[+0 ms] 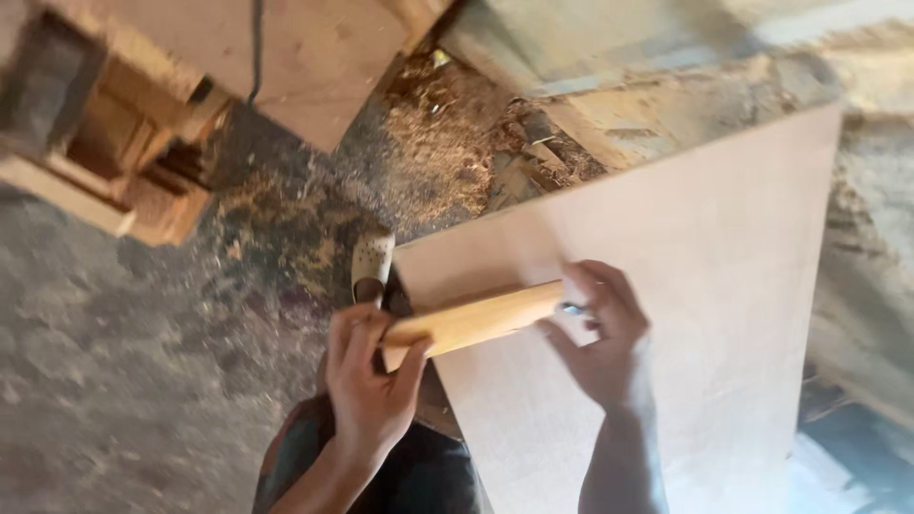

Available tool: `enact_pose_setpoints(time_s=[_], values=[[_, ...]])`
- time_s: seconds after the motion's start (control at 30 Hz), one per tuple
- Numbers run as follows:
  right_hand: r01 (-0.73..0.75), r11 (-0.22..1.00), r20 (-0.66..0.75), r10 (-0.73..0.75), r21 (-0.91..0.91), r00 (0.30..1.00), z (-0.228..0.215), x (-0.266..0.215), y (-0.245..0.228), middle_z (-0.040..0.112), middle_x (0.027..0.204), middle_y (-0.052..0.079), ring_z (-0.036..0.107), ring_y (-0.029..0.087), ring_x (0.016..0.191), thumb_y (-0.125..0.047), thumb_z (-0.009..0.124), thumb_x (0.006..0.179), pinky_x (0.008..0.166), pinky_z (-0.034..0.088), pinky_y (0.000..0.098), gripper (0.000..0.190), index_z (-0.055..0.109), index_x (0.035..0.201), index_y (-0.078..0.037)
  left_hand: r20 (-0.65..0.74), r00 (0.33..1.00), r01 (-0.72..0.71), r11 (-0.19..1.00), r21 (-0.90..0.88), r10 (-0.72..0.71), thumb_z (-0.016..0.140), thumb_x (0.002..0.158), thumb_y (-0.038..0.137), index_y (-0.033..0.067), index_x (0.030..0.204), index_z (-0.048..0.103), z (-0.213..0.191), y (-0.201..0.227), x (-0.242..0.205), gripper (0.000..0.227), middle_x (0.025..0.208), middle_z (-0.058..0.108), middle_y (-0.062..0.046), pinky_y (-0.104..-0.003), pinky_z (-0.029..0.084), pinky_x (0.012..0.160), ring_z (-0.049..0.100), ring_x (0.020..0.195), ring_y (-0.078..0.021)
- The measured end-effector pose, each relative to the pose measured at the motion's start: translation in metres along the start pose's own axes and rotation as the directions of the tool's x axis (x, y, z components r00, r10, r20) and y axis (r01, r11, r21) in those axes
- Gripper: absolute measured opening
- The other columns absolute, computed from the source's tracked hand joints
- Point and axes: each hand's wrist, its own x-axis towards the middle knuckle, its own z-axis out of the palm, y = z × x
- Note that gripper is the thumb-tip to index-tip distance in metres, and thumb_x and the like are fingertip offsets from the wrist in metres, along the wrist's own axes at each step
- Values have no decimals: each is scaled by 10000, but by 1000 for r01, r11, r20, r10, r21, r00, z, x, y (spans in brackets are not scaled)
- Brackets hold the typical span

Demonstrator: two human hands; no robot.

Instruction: The person traces a small wooden template onto several larger wooden boards using a black marker, handling each board individually and placing them on a stack.

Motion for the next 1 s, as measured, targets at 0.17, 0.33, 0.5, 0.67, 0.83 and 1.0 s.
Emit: enact_pose_setpoints(time_s=[0.17, 0.33, 0.5, 0.67, 0.83, 1.0], values=[[-68, 987, -117, 85, 144, 989, -6, -38, 18, 680, 908, 75, 502, 86, 668, -31, 878, 788, 564, 433, 222, 418, 712, 1171, -16, 153, 947, 319, 872, -371, -281, 775, 903, 150, -20, 1041, 738, 13, -1, -4, 222, 1000, 710, -194, -363, 493, 586, 640, 710, -254], [-18, 962, -645, 197, 273, 738, -71, -99, 46, 700, 998, 78, 566, 64, 713, 43, 782, 949, 573, 422, 218, 140, 668, 1001, -19, 218, 749, -659, 738, 147, 625, 689, 1027, 330, -39, 1428, 487, 62, 55, 82, 581, 1364, 584, -244, -486, 512, 1073, 574, 1263, -374], [-122, 982, -770, -34, -145, 638, -74, -103, 65, 647, 1022, 123, 646, 154, 774, 99, 754, 888, 584, 525, 274, 191, 691, 1037, -3, 435, 836, -539, 646, 541, 334, 695, 966, 493, -25, 1435, 547, 113, 73, 118, 715, 1290, 653, -281, -526, 547, 932, 655, 1128, -408], [173, 955, -577, -284, -240, 766, -44, -103, 60, 649, 952, 88, 683, 219, 751, 10, 790, 775, 598, 546, 331, 226, 697, 978, -24, 407, 902, -391, 668, 633, 143, 675, 943, 510, 0, 1291, 601, 67, 25, 37, 622, 1150, 690, -216, -497, 610, 872, 709, 1012, -333], [324, 909, -378, -406, -263, 832, -12, -101, 42, 648, 1018, 83, 697, 208, 792, -84, 849, 804, 650, 583, 326, 274, 712, 1034, -24, 345, 933, -123, 807, 578, -105, 659, 869, 439, -23, 1370, 419, 37, -1, -43, 722, 1352, 525, -263, -446, 651, 783, 682, 1028, -384], [256, 957, -210, -281, -136, 936, -7, -72, 55, 667, 1028, 148, 576, 138, 503, -225, 947, 721, 402, 508, 262, 465, 755, 1042, 51, 330, 878, -447, 843, 300, 348, 633, 964, 332, 0, 1484, 363, 52, 20, -25, 672, 1490, 471, -298, -571, 533, 1068, 524, 1366, -446]])
